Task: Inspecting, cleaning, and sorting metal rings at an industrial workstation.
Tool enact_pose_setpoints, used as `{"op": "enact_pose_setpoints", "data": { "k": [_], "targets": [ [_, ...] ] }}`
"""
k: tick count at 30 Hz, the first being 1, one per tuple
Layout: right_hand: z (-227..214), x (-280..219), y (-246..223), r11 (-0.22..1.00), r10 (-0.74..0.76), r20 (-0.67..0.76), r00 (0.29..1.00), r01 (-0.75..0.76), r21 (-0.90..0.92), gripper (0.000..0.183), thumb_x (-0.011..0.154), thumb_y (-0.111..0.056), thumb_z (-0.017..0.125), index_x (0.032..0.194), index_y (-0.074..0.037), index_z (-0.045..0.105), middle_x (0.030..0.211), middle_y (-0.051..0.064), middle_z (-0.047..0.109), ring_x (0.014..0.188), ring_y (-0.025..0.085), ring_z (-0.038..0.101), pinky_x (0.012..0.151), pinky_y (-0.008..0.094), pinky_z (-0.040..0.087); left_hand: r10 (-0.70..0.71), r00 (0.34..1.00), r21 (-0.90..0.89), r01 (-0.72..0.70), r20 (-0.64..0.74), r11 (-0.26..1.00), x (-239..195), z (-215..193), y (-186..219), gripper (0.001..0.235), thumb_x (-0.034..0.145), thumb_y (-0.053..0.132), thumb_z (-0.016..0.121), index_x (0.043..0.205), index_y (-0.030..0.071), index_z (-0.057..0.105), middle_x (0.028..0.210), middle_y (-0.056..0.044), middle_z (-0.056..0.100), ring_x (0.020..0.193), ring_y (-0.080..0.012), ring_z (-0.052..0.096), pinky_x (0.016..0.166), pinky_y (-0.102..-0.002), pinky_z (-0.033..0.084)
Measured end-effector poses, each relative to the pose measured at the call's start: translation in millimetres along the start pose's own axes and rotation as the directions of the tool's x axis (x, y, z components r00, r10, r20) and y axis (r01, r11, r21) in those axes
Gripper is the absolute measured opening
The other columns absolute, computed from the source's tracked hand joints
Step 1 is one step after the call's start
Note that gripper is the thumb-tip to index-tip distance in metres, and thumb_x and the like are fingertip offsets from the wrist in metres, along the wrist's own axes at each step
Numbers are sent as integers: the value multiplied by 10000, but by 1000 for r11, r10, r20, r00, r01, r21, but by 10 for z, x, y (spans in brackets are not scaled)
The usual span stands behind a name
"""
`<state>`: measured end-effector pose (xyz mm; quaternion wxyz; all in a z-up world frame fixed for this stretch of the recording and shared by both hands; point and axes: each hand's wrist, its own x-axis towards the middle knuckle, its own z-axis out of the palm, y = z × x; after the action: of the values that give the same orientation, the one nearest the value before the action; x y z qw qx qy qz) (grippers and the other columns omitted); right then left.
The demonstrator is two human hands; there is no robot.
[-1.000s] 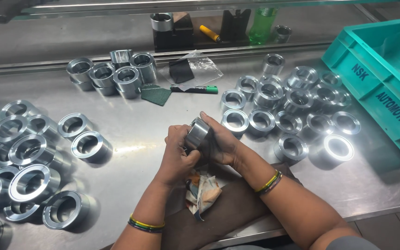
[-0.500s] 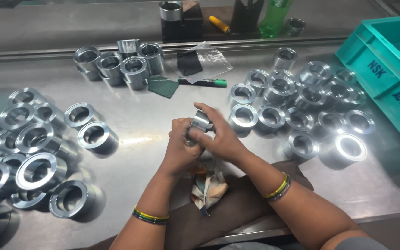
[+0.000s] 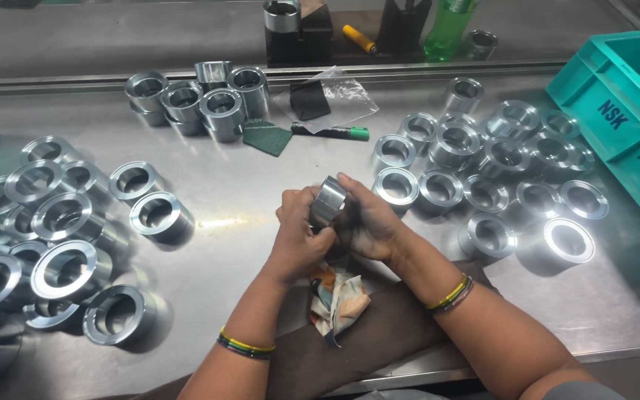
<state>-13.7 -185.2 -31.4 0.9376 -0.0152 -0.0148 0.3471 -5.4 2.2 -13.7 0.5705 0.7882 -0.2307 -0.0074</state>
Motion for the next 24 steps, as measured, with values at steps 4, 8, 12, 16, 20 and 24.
{"op": "enact_pose_setpoints", "data": {
  "k": [4, 8, 12, 16, 20, 24],
  "targets": [
    [488, 61, 379, 64, -602, 83, 794, 151, -986, 546, 979, -302, 658, 1460, -97, 496, 1260, 80, 603, 1089, 226, 639, 912, 353, 565, -2, 1000, 3, 2, -4, 1000, 30, -25, -17, 479, 742, 60, 709, 1203, 116, 590, 1083, -100, 510, 1009, -270, 530, 862, -372, 488],
    [334, 106, 114, 691, -463, -397, 792, 43, -721, 546, 921, -405, 611, 1298, -13, 557, 1105, 79, 688, 861, 226, 704, 703, 375, 598, -229, 966, -761, 240, 123, 602, 41, -92, 179, 378, 788, 31, 660, 1149, 98, 570, 980, -29, 641, 893, -157, 616, 838, -351, 506],
    [225, 80, 127, 570, -446, -323, 835, -14, -822, 453, 952, -288, 651, 1361, -96, 616, 1092, 26, 672, 830, 157, 649, 705, 308, 558, -250, 963, -975, 144, 99, 169, 136, -133, -293, 147, 1035, 146, 611, 1107, 19, 592, 940, -39, 617, 920, -165, 602, 882, -320, 520],
    [110, 189, 186, 602, -475, -364, 801, -6, -799, 381, 967, -377, 683, 1244, -118, 644, 1001, 18, 646, 734, 101, 590, 606, 261, 469, -368, 908, -966, 244, 199, 79, 155, -206, -81, 403, 1035, 418, 451, 965, 46, 589, 809, -65, 642, 784, -185, 621, 789, -351, 547],
    [239, 151, 278, 144, -478, -185, 859, -131, -981, 375, 885, -378, 769, 1133, -106, 697, 929, -38, 672, 780, 40, 604, 620, 229, 473, -336, 942, -671, 237, -19, 702, 108, -115, -651, 528, 1129, 441, 398, 885, 27, 615, 807, -63, 599, 759, -190, 558, 771, -386, 488],
    [552, -70, 185, 125, -388, -151, 909, -111, -986, 352, 874, -316, 806, 1117, -91, 684, 874, -19, 649, 748, 73, 584, 633, 236, 483, -148, 965, -279, 85, -215, 957, 179, -394, -526, 615, 1152, 446, 389, 902, -31, 686, 851, -112, 616, 842, -213, 551, 821, -357, 447]
  ]
}}
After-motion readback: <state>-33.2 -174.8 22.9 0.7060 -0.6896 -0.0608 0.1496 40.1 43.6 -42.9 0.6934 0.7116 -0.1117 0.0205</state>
